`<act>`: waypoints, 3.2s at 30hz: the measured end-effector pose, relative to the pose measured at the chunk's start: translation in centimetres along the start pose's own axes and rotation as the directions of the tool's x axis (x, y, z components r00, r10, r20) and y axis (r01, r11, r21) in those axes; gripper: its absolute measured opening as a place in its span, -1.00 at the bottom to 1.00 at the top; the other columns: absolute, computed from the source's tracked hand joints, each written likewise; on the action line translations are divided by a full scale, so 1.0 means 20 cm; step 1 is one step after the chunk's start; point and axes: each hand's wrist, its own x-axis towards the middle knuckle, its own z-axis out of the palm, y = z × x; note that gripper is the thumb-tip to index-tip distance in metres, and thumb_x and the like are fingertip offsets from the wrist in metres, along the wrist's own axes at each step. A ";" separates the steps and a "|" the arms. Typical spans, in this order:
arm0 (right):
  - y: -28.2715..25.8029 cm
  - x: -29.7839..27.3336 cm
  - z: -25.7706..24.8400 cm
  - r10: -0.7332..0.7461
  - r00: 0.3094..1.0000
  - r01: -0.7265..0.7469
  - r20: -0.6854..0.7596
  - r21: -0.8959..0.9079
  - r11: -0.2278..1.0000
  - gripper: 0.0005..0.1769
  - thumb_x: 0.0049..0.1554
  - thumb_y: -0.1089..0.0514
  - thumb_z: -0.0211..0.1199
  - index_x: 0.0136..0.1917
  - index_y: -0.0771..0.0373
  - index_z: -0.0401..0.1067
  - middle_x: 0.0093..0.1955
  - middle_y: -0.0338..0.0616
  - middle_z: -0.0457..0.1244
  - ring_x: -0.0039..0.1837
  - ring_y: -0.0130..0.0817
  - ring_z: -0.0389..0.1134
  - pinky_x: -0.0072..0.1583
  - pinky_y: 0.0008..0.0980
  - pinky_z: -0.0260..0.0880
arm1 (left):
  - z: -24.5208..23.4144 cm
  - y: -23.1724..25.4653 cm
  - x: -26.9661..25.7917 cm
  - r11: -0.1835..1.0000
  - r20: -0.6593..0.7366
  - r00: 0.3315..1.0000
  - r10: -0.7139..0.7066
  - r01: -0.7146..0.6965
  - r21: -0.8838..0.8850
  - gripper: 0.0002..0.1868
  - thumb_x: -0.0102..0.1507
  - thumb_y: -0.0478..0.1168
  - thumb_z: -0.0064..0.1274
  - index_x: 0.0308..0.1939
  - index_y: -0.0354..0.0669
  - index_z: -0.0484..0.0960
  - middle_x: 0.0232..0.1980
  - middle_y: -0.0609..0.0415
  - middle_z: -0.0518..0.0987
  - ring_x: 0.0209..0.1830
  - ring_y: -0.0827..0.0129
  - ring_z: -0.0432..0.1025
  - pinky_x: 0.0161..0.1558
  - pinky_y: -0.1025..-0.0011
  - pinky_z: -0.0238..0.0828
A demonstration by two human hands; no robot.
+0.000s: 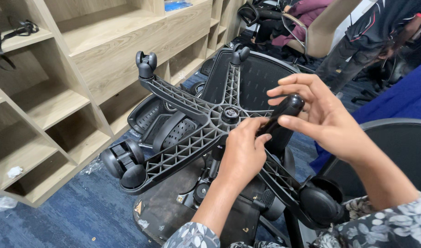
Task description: The person uses a screwdriver to tighten a screw on the underside of an office chair seat, then attaches the five-star base with casters to the chair's gas lift and tightens the central bolt.
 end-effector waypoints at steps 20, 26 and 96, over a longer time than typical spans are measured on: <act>0.04 0.01 0.00 -0.019 0.999 0.027 0.039 -0.211 0.977 -0.40 0.07 0.25 0.40 0.28 0.28 0.16 0.27 -0.11 0.25 0.27 -0.45 0.30 0.24 -0.38 0.36 | 0.01 0.03 -0.01 0.999 -0.042 0.999 0.030 -0.029 0.024 -0.69 0.19 -0.40 0.15 0.03 -0.29 0.61 -0.03 -0.14 0.58 0.00 -0.09 0.52 -0.01 0.15 0.45; -0.04 0.03 -0.07 0.014 0.983 0.007 0.182 -0.117 0.993 -0.52 0.17 0.32 0.16 0.36 0.35 0.30 0.46 -0.02 0.22 0.47 -0.36 0.25 0.41 -0.34 0.30 | 0.00 -0.05 -0.02 0.989 0.018 0.989 0.146 -0.146 0.000 -0.63 0.27 -0.45 0.03 0.17 -0.29 0.54 0.11 -0.20 0.60 0.14 -0.10 0.49 0.12 0.16 0.42; 0.17 0.04 0.05 -0.013 0.997 0.016 -0.076 0.046 0.999 -0.35 0.16 0.51 0.25 0.40 0.13 0.12 0.26 -0.11 0.27 0.34 -0.38 0.34 0.32 -0.37 0.43 | -0.05 -0.08 0.03 0.998 0.025 1.000 -0.018 0.019 -0.065 -0.44 0.12 -0.27 0.29 0.18 -0.23 0.47 0.02 -0.17 0.61 0.01 0.04 0.56 0.07 0.25 0.47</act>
